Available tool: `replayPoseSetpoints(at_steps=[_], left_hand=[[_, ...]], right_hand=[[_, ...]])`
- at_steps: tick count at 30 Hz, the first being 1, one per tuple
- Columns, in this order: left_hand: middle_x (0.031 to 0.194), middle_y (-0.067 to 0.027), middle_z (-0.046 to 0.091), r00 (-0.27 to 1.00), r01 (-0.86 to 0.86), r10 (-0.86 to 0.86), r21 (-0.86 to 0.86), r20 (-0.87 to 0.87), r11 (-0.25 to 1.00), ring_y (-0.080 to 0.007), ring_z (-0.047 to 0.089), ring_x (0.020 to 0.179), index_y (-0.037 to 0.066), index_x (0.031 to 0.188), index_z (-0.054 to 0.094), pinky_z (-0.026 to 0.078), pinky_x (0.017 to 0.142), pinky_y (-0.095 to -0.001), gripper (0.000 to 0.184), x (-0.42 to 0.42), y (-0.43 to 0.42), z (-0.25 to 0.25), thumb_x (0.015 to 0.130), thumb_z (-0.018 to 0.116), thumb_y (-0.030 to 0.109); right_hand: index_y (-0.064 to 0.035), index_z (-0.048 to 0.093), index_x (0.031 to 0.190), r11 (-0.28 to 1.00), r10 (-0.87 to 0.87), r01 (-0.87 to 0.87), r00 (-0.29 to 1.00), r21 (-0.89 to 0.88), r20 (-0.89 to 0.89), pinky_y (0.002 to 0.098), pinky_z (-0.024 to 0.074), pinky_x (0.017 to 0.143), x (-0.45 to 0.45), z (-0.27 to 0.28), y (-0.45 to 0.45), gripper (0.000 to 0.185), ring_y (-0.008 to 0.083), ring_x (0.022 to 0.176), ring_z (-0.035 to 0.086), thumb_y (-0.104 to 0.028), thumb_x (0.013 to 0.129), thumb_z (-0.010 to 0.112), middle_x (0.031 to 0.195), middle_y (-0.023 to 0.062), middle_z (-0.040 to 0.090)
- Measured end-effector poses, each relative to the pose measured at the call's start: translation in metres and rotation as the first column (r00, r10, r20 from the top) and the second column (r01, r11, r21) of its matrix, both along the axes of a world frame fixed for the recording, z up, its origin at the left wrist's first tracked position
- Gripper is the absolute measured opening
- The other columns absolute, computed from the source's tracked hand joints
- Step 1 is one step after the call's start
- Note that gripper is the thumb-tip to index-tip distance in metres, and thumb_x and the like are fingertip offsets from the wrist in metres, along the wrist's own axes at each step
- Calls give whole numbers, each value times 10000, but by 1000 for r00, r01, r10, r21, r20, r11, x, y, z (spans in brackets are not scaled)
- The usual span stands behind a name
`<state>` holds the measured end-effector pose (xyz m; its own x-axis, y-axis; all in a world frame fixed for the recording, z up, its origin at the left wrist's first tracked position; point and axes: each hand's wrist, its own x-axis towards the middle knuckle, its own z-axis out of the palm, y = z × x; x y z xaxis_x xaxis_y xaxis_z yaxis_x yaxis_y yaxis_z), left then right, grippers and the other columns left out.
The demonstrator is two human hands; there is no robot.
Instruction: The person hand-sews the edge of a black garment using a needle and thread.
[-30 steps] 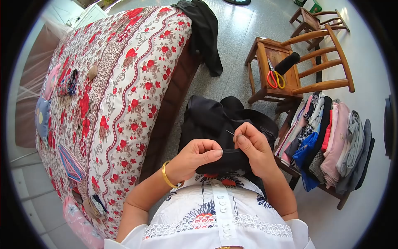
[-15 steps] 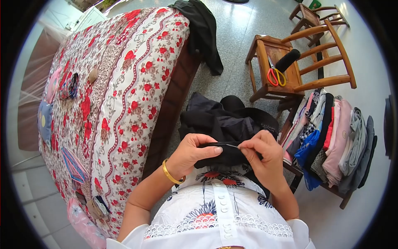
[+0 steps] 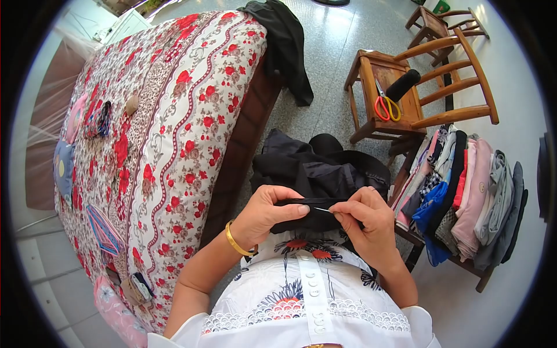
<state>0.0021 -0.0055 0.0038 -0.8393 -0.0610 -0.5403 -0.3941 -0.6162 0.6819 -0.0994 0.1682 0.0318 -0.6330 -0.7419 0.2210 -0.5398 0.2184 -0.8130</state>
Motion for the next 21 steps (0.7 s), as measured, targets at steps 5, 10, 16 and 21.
replayPoseSetpoints(at_steps=[5, 10, 16, 21], left_hand=[[754, -54, 623, 1000, -1, 1, 8, 4, 1000, -78, 578, 659, 2, 807, 623, 463, 636, -188, 116, 0, 0, 1, 696, 654, 15], [750, -51, 621, 1000, 16, -17, -38, -18, 999, -73, 573, 658, -4, 813, 621, 463, 635, -187, 131, 1, 0, 1, 692, 662, 20], [694, -27, 608, 989, 108, -145, -494, -37, 863, -31, 528, 600, -10, 748, 624, 404, 520, -162, 85, 0, 3, 14, 690, 665, 37], [598, -23, 572, 930, -102, -203, -748, -305, 655, -40, 497, 530, -9, 724, 626, 358, 457, -177, 84, -5, 15, 15, 657, 666, 21]], right_hand=[[-37, 609, 746, 1000, 5, -5, 1000, 4, -6, 289, 340, 517, 0, -1, 0, 110, 194, 581, 435, 16, 651, 629, 612, 53, 457], [-35, 605, 744, 1000, 15, -15, 1000, 12, -27, 291, 345, 513, 1, 1, -1, 109, 197, 582, 440, 17, 650, 629, 614, 55, 458], [-19, 590, 724, 1000, 18, -14, 981, 19, -195, 299, 358, 510, 7, 4, -2, 128, 211, 572, 436, 31, 613, 628, 599, 60, 421], [-4, 575, 750, 1000, -4, 13, 956, 28, -293, 303, 358, 508, 13, 8, -6, 176, 215, 546, 407, 42, 588, 627, 590, 59, 379]])
